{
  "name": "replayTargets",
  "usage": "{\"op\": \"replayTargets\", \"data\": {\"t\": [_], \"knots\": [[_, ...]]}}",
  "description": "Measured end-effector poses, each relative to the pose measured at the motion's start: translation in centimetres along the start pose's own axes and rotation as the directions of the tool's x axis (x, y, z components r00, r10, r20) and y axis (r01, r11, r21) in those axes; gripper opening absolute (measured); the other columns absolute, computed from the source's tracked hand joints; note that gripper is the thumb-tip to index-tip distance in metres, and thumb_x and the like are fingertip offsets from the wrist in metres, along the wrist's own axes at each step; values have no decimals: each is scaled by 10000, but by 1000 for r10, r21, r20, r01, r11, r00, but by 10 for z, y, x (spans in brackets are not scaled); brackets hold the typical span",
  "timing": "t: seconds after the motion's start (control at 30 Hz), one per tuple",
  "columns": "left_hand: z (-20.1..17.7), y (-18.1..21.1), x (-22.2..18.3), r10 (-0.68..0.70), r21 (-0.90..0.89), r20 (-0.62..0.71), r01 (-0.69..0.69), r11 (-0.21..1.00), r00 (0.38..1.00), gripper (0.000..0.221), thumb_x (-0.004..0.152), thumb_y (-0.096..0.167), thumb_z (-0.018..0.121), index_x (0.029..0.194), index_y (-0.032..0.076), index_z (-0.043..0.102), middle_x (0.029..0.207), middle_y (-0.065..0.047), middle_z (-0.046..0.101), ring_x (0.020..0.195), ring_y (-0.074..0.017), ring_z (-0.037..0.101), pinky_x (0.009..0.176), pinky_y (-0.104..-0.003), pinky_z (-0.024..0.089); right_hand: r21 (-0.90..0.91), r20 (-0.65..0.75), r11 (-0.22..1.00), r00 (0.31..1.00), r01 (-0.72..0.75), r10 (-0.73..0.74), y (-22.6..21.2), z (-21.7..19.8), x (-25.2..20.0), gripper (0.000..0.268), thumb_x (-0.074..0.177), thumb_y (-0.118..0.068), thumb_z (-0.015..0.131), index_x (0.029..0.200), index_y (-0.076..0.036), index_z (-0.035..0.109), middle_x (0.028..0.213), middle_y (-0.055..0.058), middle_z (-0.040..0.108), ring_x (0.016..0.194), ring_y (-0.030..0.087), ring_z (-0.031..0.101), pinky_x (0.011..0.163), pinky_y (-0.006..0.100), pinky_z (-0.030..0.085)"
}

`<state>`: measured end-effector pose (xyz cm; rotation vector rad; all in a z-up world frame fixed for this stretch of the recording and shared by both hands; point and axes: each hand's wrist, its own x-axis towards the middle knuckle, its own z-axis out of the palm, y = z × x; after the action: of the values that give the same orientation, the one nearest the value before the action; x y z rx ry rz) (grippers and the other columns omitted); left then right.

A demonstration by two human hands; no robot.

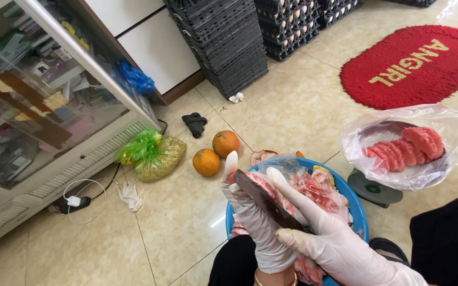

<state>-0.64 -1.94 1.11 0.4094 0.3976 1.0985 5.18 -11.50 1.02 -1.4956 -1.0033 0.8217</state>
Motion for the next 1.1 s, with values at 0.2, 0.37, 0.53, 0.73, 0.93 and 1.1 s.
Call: {"op": "replayTargets", "data": {"t": [0.2, 0.37, 0.53, 0.73, 0.93, 1.1], "knots": [[24, 10, -8, -109, -23, -125, 107, 994, 986, 529, 999, 342, 390, 1484, 177, 522, 1431, -59, 583, 1197, -231, 550, 1064, -448, 421, -160, -49, 984, 995, 78, -87, -4, -4, 2, 856, 750, -293, 836, 1539, -240, 511, 1532, 19, 643, 1377, 168, 589, 1104, 326, 383], [2, 1, -1, -26, 11, 4, 26, 1000, 1000, 611, 980, 463, 474, 1527, 194, 512, 1129, -48, 601, 1035, -189, 567, 989, -410, 434, -107, 4, 994, 999, 34, -34, 14, -6, -3, 845, 784, -244, 829, 1556, -239, 485, 1622, 27, 534, 1502, 174, 452, 1176, 336, 286], [25, 6, -13, -223, -85, -128, 214, 973, 966, 660, 985, 466, 331, 1528, 143, 522, 1546, -44, 570, 1351, -205, 515, 1150, -370, 339, -204, -42, 960, 978, 194, -207, -4, -10, 5, 856, 742, -213, 845, 1527, -226, 502, 1540, 6, 630, 1405, 181, 587, 1107, 314, 420], [19, 3, -5, -116, 10, -163, 119, 993, 980, 517, 973, 271, 435, 1459, 149, 562, 1505, -73, 584, 1327, -246, 532, 1125, -413, 364, -21, -21, 995, 995, 96, -96, 0, -9, 0, 836, 766, -99, 805, 1539, -169, 493, 1577, 24, 599, 1448, 157, 530, 1148, 318, 375], [19, 3, -10, -208, -17, -66, 207, 978, 976, 433, 1013, 297, 474, 1389, 115, 592, 1247, -128, 657, 1051, -266, 625, 948, -408, 485, -53, 0, 996, 997, 78, -78, -4, -15, 3, 748, 798, -63, 759, 1506, -173, 543, 1594, -24, 584, 1412, 111, 578, 1113, 262, 433], [-6, -9, 11, -273, -81, 9, 273, 959, 962, 415, 987, 283, 547, 1360, 122, 631, 1173, -74, 632, 1012, -177, 587, 924, -322, 456, 88, -49, 962, 963, -259, 264, -22, -31, 4, 694, 778, 5, 781, 1444, -178, 714, 1371, 37, 781, 1169, 170, 677, 976, 298, 504]]}}
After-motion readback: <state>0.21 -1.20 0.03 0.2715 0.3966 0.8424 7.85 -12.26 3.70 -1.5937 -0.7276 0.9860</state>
